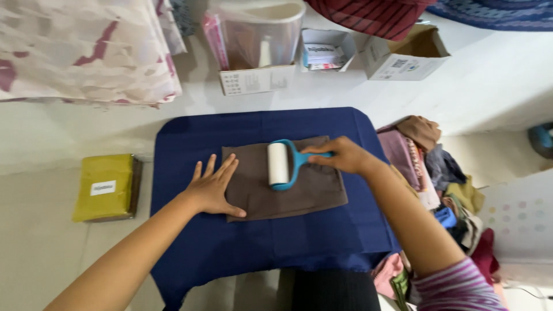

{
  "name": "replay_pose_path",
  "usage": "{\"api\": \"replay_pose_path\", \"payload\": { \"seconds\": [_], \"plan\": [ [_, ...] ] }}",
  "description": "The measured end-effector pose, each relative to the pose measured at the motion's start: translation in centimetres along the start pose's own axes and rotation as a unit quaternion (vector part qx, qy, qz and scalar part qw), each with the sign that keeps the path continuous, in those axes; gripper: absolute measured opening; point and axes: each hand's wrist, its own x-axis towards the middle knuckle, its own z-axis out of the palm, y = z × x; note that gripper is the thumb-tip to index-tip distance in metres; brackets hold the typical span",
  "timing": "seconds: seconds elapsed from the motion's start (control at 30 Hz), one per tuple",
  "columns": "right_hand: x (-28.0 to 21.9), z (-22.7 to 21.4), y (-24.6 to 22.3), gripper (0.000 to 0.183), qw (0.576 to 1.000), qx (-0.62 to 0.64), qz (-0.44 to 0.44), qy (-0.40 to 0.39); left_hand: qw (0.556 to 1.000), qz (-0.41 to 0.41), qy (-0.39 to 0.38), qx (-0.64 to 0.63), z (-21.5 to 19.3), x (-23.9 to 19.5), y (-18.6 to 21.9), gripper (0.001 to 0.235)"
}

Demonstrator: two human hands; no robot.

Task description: The person folds a brown piece of clothing on a blue table, uses a lint roller to clean it, and then places it into a clear plastic bag. They seal the bag, smooth it out, and attach a small white label to the front.

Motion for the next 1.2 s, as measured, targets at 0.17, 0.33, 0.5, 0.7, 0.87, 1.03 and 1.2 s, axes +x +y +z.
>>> {"api": "replay_pose_path", "payload": {
  "seconds": [0.17,0.33,0.5,0.7,0.87,1.03,1.2],
  "plan": [
    [-5.2,-3.9,1.8,0.029,0.994,0.007,0.109,0.017,1.0,-0.005,-0.024,0.017,0.2,1.2,-0.2,0.146],
    [-8.7,-6.2,2.1,0.033,0.977,-0.03,0.207,0.03,0.998,-0.015,-0.04,0.045,0.3,1.7,0.1,0.145],
    [-11.7,-7.2,4.6,0.031,0.969,-0.077,0.224,0.067,0.999,-0.014,-0.028,0.026,0.7,1.6,-0.2,0.145],
    [-13.0,-10.3,-6.4,0.02,0.914,0.095,0.154,0.362,1.0,-0.008,-0.023,0.002,0.6,0.9,-0.2,0.143],
    [-10.3,-16.9,1.7,0.03,0.864,0.065,0.159,0.474,0.999,-0.009,-0.027,0.028,0.7,1.2,-0.2,0.143],
    [-3.9,-18.8,0.5,0.03,0.857,0.134,0.171,0.467,0.999,-0.01,-0.022,0.032,1.0,1.4,-0.5,0.146],
    [-0.8,-19.9,2.2,0.029,0.877,0.124,0.263,0.383,0.999,-0.011,-0.017,0.04,0.8,1.1,-0.4,0.142]
  ]
}}
